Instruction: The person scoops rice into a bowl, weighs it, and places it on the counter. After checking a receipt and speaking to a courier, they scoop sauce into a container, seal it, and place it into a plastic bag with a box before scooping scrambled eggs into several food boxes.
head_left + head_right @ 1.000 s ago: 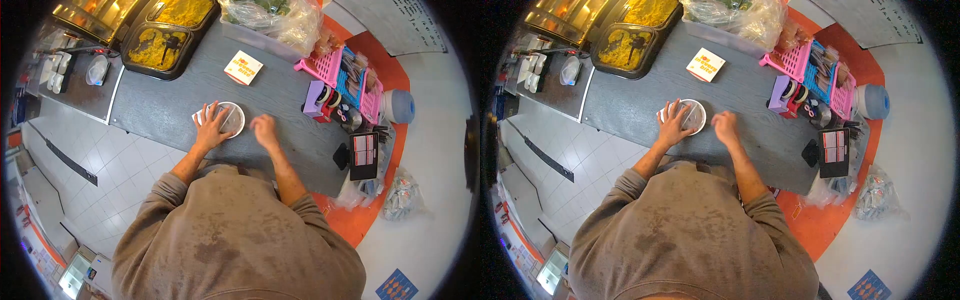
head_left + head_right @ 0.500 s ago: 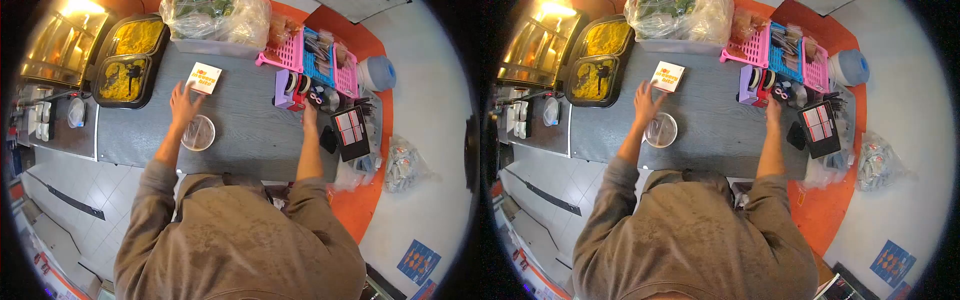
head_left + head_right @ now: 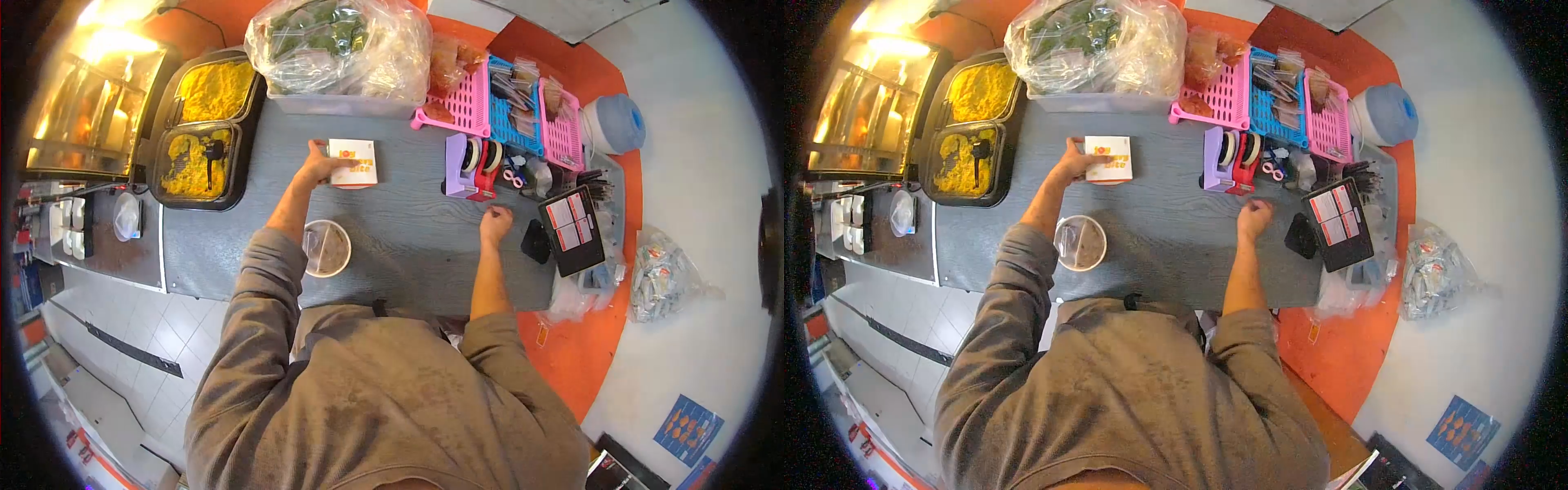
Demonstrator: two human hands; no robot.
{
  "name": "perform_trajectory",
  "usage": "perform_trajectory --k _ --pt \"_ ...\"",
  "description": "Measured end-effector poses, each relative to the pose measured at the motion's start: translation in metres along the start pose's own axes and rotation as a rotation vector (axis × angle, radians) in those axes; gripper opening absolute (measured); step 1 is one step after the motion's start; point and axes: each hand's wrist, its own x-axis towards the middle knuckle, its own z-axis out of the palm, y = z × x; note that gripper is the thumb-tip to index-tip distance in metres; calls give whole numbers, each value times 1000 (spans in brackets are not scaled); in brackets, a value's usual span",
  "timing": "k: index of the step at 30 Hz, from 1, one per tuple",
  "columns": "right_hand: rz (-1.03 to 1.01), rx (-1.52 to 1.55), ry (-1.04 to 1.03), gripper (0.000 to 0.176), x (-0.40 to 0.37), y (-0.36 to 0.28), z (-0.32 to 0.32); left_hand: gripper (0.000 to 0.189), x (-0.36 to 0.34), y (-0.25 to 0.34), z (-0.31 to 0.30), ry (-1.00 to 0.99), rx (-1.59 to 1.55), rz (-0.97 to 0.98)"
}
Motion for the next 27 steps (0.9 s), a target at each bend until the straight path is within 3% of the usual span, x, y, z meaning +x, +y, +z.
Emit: perform_trajectory --k 2,3,4,6,8,10,12,16,18,22,24,27 --pt "73 -117 217 7 -5 -4 7 96 -33 37 -3 -154 -275 -181" --pt "106 -173 319 9 -6 -8 15 84 -8 13 3 -196 -259 -298" --pt "105 -171 312 9 -13 -16 21 84 -19 23 3 -189 -260 -296" --pt "427 686 -149 12 -39 -33 27 71 -57 35 14 -338 -874 -219" --pt "472 621 -343 15 -82 -60 62 62 -79 39 23 -370 -1003 -204" --pt "220 329 -703 18 -123 -80 97 54 -102 43 31 -414 -1126 -191" --pt "48 -28 -805 24 -158 -107 131 42 -127 57 38 -415 -1097 -142" --pt "-81 -326 -591 35 -175 -105 146 41 -158 59 52 -403 -1137 -154" --pt "-287 -488 -604 42 -179 -107 133 45 -170 51 54 -484 -1219 -150" --pt "-370 -665 -668 43 -179 -120 104 47 -204 59 58 -611 -1346 -249" --pt "-354 -636 -823 37 -177 -124 88 48 -197 37 77 -904 -1378 -197" --pt "-344 -715 -827 30 -132 -106 55 50 -187 7 115 -788 -1306 -264"
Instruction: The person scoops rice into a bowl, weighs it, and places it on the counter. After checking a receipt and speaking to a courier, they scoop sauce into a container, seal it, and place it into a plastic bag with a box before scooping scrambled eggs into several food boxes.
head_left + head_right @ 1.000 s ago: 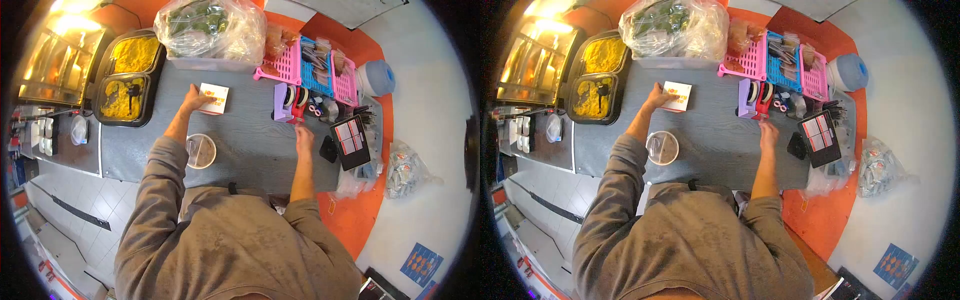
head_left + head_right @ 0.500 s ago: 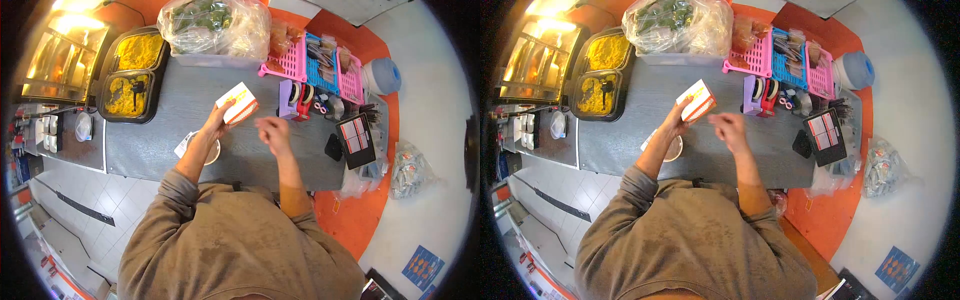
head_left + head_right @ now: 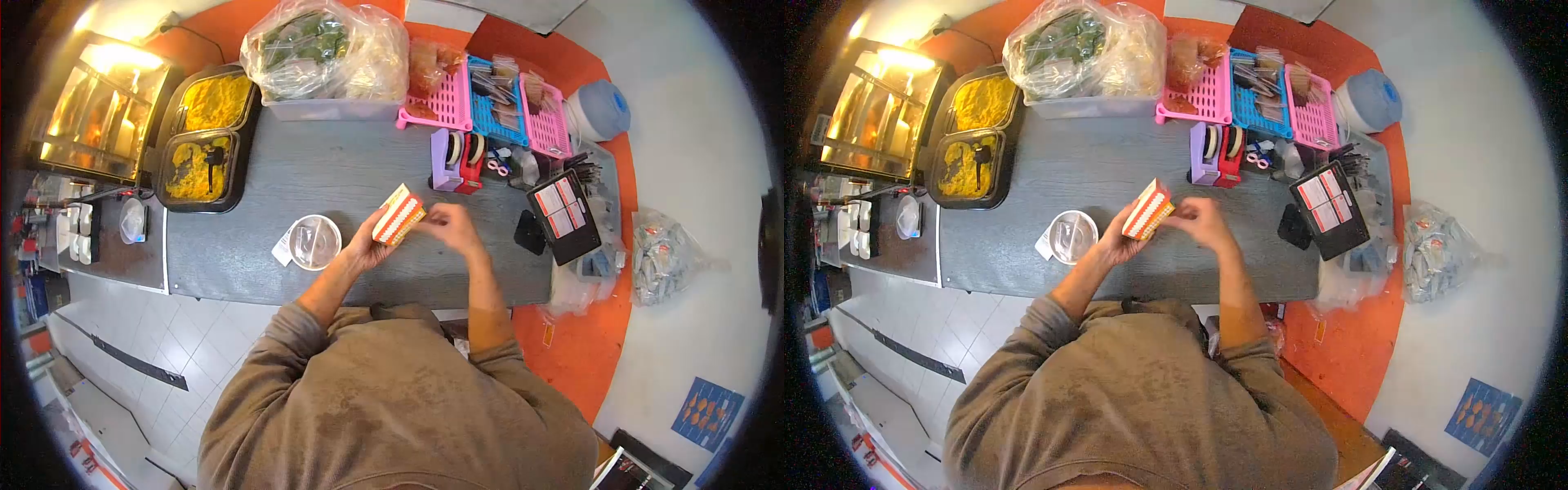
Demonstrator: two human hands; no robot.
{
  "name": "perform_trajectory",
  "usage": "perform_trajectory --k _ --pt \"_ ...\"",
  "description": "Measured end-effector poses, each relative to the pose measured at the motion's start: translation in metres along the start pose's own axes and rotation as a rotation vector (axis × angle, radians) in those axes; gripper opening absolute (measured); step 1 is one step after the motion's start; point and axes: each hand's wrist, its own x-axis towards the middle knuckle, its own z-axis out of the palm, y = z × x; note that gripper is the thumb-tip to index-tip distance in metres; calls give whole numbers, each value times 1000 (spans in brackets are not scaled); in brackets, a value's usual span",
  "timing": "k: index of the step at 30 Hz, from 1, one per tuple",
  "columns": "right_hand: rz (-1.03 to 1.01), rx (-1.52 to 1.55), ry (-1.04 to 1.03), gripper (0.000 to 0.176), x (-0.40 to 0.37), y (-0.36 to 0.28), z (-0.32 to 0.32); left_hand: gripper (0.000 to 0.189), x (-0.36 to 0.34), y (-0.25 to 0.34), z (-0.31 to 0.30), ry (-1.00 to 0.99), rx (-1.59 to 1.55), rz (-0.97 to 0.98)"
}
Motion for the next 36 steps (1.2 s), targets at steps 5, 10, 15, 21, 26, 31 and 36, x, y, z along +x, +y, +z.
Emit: perform_trajectory --k 5,10,15,21,26,31,36 --pt "25 -61 795 29 72 168 -65 84 24 -46 -53 541 992 296" --pt "647 1018 376 26 103 164 -71 87 -6 -56 -5 813 1605 565" --pt "376 1289 635 22 67 156 -49 80 -67 -17 20 702 1976 795" --pt "123 -244 801 16 60 244 -39 100 -100 23 -42 1391 1718 509" --pt "456 814 512 9 39 145 -20 115 -87 1 -61 1364 1742 572" --pt "233 418 -208 8 58 37 64 120 -127 48 -63 779 2092 373" --pt "-338 -301 -612 23 113 -7 163 131 -135 59 -88 390 2101 470"
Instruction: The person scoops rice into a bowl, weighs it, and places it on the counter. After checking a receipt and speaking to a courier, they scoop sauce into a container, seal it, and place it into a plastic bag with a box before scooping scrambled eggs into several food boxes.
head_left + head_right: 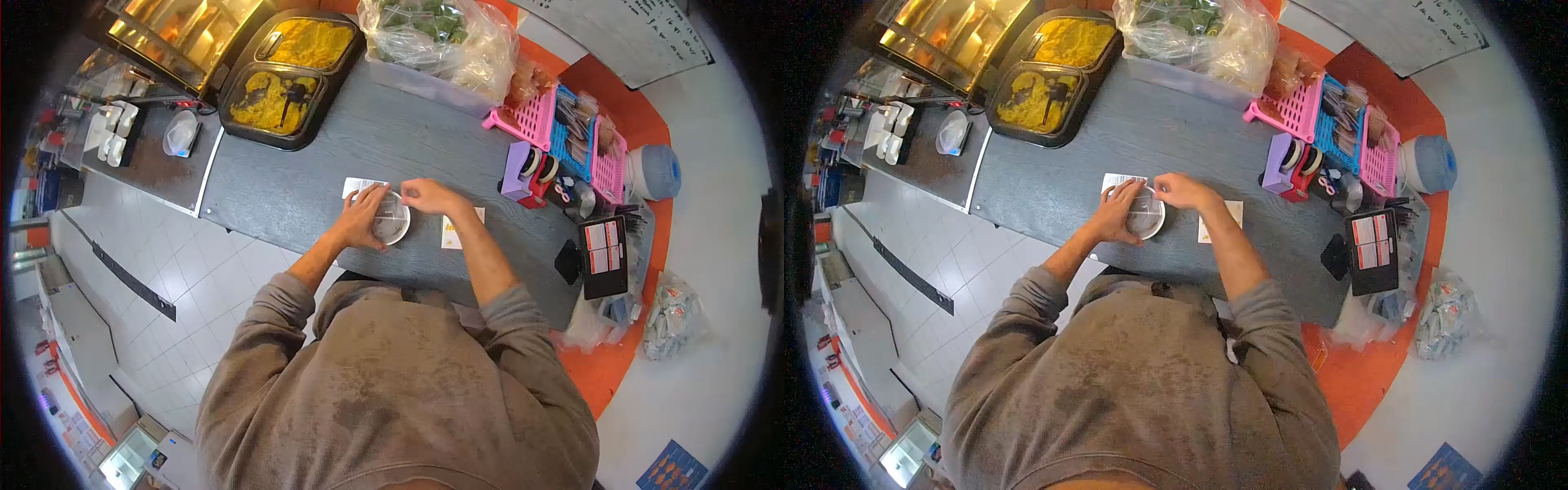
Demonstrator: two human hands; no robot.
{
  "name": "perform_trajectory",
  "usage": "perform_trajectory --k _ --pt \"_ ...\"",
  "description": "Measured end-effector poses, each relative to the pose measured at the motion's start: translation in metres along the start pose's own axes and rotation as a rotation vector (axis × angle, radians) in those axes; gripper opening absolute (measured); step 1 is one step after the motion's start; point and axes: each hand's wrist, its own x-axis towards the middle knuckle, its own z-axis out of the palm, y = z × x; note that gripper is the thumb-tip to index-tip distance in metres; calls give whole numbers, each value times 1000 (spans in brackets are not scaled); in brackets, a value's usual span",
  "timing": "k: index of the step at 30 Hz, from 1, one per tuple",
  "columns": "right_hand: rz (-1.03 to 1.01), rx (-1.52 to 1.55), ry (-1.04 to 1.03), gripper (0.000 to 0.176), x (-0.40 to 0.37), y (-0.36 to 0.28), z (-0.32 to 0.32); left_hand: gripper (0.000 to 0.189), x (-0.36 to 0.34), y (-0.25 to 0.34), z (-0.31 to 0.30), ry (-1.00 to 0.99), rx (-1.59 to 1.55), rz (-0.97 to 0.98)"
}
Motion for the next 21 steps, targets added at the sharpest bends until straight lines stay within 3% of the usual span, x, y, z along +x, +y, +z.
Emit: perform_trajectory --k 1,2,4,5,7,8,10,11,13,15,16,17,19,21 --pt "32 -182 -138 28 10 -9 3 133 0 -1 0 45 -56 32" --pt "33 -184 -140 28 14 -15 1 133 -1 -2 1 47 -58 32" --pt "282 -411 -263 34 15 -57 -23 127 -2 1 -3 39 -56 16" --pt "282 -419 -263 34 17 -54 -25 127 -1 2 -7 46 -59 18" --pt "382 -363 39 31 13 -31 -21 116 -3 7 -12 -4 24 33" --pt "384 -366 38 31 10 -13 -13 116 -4 5 -11 -2 20 35" --pt "403 -79 717 27 -1 10 3 104 -3 4 -8 32 45 72" --pt "400 -86 718 27 -5 11 7 104 -1 3 -9 39 43 74" --pt "171 104 971 21 -20 -18 26 100 -3 4 -10 41 17 77" --pt "78 -114 707 23 -25 -20 56 101 -2 2 -7 34 20 75" --pt "309 -95 557 31 -21 -17 71 101 -2 1 -6 34 29 73" --pt "315 -91 561 31 -24 -9 75 101 -2 2 -6 27 29 78" --pt "269 -401 397 38 -20 9 74 105 0 2 -8 -27 88 103" --pt "379 -345 353 34 -24 16 60 107 -7 10 -12 -36 186 68"
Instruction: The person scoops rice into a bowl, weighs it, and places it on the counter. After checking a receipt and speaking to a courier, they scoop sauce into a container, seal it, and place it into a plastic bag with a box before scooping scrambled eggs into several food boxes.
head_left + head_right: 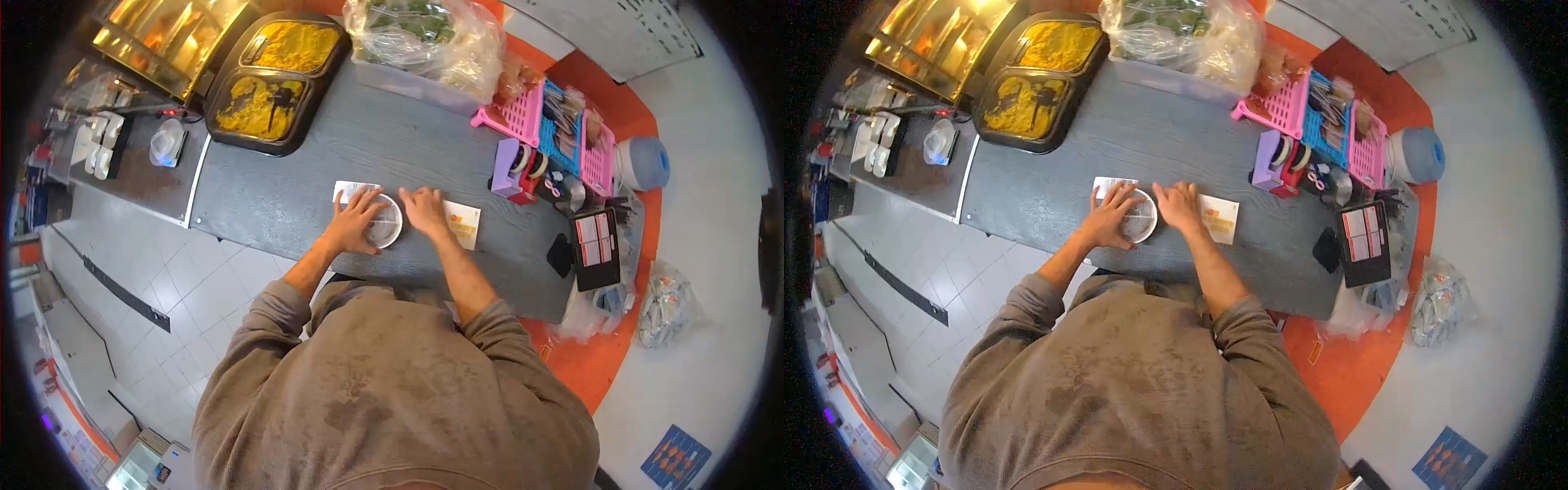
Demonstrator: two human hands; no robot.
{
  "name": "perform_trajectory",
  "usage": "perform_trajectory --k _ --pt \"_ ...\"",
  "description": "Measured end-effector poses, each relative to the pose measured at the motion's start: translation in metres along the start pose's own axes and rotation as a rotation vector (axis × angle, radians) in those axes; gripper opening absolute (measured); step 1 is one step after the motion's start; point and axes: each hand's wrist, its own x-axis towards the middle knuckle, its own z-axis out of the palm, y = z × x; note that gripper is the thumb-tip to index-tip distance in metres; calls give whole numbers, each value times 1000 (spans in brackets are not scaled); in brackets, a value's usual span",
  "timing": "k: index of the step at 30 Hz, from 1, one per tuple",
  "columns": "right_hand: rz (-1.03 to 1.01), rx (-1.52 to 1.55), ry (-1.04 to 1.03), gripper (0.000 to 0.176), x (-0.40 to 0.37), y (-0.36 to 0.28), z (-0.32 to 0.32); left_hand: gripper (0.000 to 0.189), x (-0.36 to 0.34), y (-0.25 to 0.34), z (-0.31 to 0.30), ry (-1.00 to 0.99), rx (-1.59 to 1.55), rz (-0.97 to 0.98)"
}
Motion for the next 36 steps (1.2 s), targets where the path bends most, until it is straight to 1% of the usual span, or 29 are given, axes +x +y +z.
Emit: perform_trajectory --k 1,2,4,5,6,8,9,10,11,12,13,14,15,16,17,18,19,20,21,22,24,27,28,29,30,32,33,35,36 --pt "55 50 240 32 -10 -11 -39 110 3 7 -1 -4 93 -29" --pt "111 91 489 30 -17 -9 -69 110 8 19 2 -1 94 3" --pt "80 175 876 28 -33 42 -99 115 9 50 15 308 -80 -512" --pt "216 117 1002 30 -40 72 -111 118 15 64 20 261 -123 -698" --pt "350 61 1123 32 -43 105 -118 118 17 65 30 259 -126 -693" --pt "628 25 1113 39 -39 198 -106 118 18 56 53 365 -136 -643" --pt "619 28 1108 39 -35 227 -114 119 19 53 39 217 -134 -594" --pt "706 397 844 43 -29 249 -121 119 19 47 27 221 -134 -611" --pt "773 749 543 47 -23 256 -120 119 17 39 15 24 -21 -371" --pt "825 969 542 43 -27 231 -136 119 12 36 2 -174 86 -131" --pt "859 1205 493 35 -23 251 -127 120 7 42 -16 -227 195 -84" --pt "894 1440 439 27 -20 272 -121 120 0 43 -15 -233 194 -107" --pt "895 1652 462 24 -27 265 -127 121 -5 42 -14 -168 160 -134" --pt "889 1654 443 24 -35 256 -129 123 -7 40 -14 -98 128 -155" --pt "804 1763 596 22 -44 243 -132 127 -13 37 -9 -30 70 -269" --pt "715 1865 751 20 -49 235 -132 127 -19 35 -4 -23 74 -280" --pt "716 1865 739 20 -53 243 -117 128 -27 34 3 69 -81 -437" --pt "512 1726 801 18 -56 248 -98 129 -34 33 12 162 -239 -591" --pt "314 1578 852 18 -62 250 -87 128 -40 33 21 216 -264 -678" --pt "319 1576 843 18 -67 255 -82 128 -45 34 31 214 -267 -687" --pt "551 1038 780 16 -81 261 -76 127 -54 38 46 274 -364 -762" --pt "772 221 640 13 -72 259 -80 124 -59 36 62 298 -380 -754" --pt "761 219 638 13 -66 241 -86 123 -59 35 65 311 -404 -747" --pt "666 646 456 12 -63 196 -101 115 -59 43 55 299 -406 -749" --pt "550 1058 252 12 -60 153 -108 115 -59 43 56 301 -409 -756" --pt "279 963 -72 10 -38 91 -97 111 -60 43 59 244 -263 -736" --pt "108 1067 -371 14 -24 68 -87 108 -61 43 58 246 -273 -745" --pt "-303 634 -412 19 -3 17 -58 108 -59 43 55 238 -276 -737" --pt "-304 632 -413 19 3 1 -51 108 -60 43 53 230 -276 -731"
